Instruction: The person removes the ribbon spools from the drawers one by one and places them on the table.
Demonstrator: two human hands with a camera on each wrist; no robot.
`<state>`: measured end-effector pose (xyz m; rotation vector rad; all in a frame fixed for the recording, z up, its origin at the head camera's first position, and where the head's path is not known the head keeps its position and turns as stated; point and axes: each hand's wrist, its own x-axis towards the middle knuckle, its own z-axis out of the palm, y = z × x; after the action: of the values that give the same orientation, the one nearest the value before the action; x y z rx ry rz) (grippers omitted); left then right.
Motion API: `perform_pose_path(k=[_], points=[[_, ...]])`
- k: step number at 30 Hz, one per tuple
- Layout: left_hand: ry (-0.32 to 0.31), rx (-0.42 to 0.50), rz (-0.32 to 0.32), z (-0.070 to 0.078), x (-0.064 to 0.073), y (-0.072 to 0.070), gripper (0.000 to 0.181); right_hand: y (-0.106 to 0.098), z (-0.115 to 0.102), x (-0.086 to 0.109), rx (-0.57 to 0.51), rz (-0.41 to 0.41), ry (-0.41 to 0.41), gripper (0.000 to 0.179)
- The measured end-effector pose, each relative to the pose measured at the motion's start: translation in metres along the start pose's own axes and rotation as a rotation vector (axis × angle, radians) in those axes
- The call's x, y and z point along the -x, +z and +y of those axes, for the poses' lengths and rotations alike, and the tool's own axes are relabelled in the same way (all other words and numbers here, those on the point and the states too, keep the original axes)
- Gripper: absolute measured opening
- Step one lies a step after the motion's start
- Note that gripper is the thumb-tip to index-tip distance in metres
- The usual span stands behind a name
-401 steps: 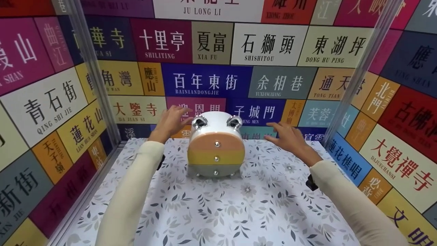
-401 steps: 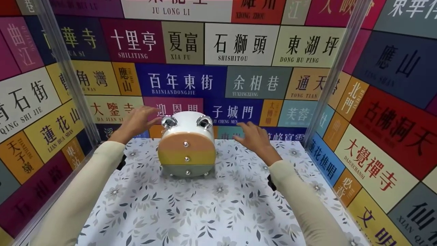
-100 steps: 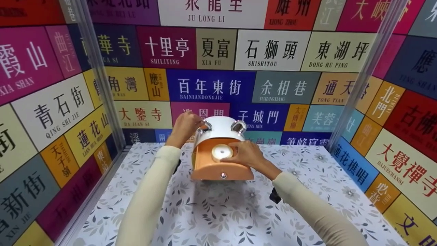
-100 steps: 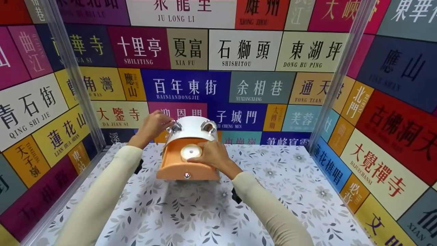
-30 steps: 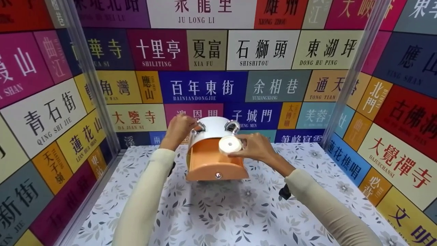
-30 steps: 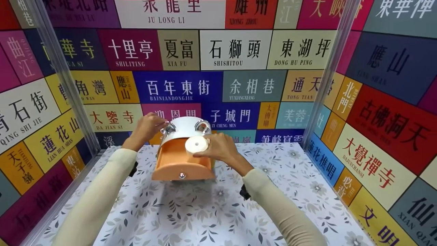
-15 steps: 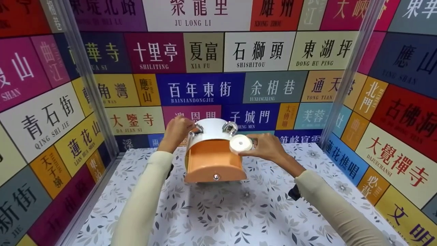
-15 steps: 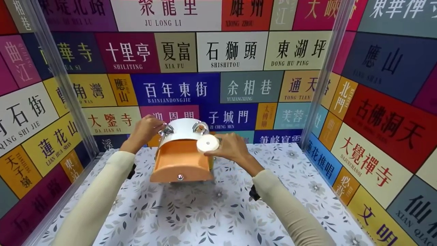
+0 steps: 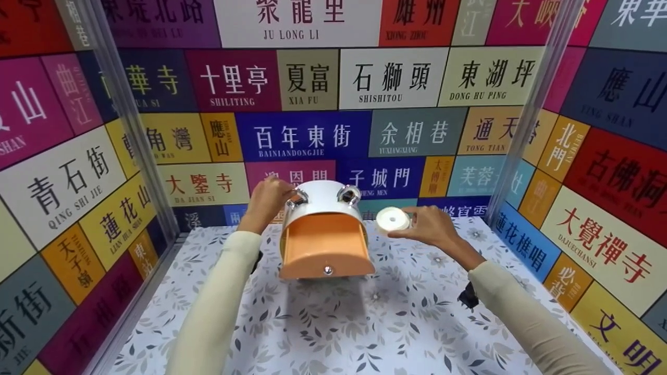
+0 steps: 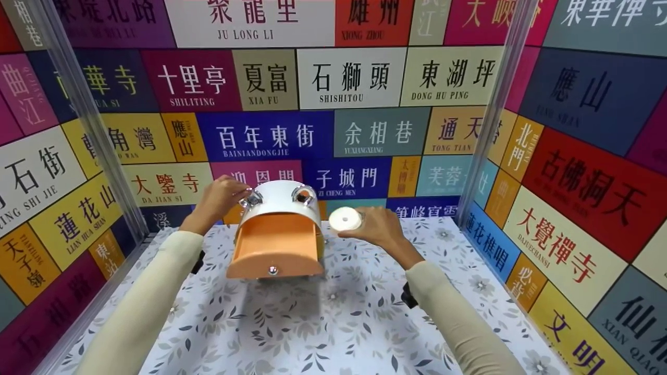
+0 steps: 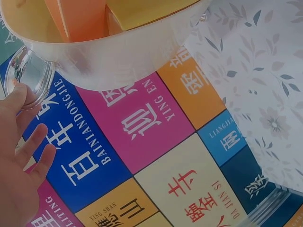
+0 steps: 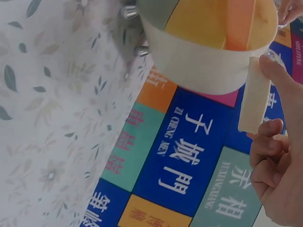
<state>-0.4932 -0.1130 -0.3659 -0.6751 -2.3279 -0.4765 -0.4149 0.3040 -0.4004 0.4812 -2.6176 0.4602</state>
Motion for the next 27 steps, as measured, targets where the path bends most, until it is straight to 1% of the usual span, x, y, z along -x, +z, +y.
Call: perform_pose_path(k=[2,7,13,15,22,27], points=[[0.005,-0.001,0.003,-0.001,0.000,0.000,0.012,0.002,0.008,0.001,0.001,-0.001,0.013,0.081],[0.017,-0.016,-0.005,-0.002,0.000,0.000,0.013,0.006,0.027,0.007,-0.005,-0.006,0.066,0.087],[0.030,-0.041,-0.016,-0.003,0.002,0.001,0.011,0.019,0.048,0.019,-0.022,-0.052,0.150,0.095],[0.029,-0.040,-0.017,-0.003,0.001,0.001,0.010,0.023,0.055,0.022,-0.012,-0.063,0.168,0.097],[0.025,-0.054,-0.033,-0.002,-0.001,0.000,0.010,0.032,0.077,0.032,0.013,-0.082,0.190,0.093],[0.027,-0.052,-0.048,-0.002,-0.001,0.000,0.010,0.040,0.088,0.041,0.031,-0.093,0.244,0.099]])
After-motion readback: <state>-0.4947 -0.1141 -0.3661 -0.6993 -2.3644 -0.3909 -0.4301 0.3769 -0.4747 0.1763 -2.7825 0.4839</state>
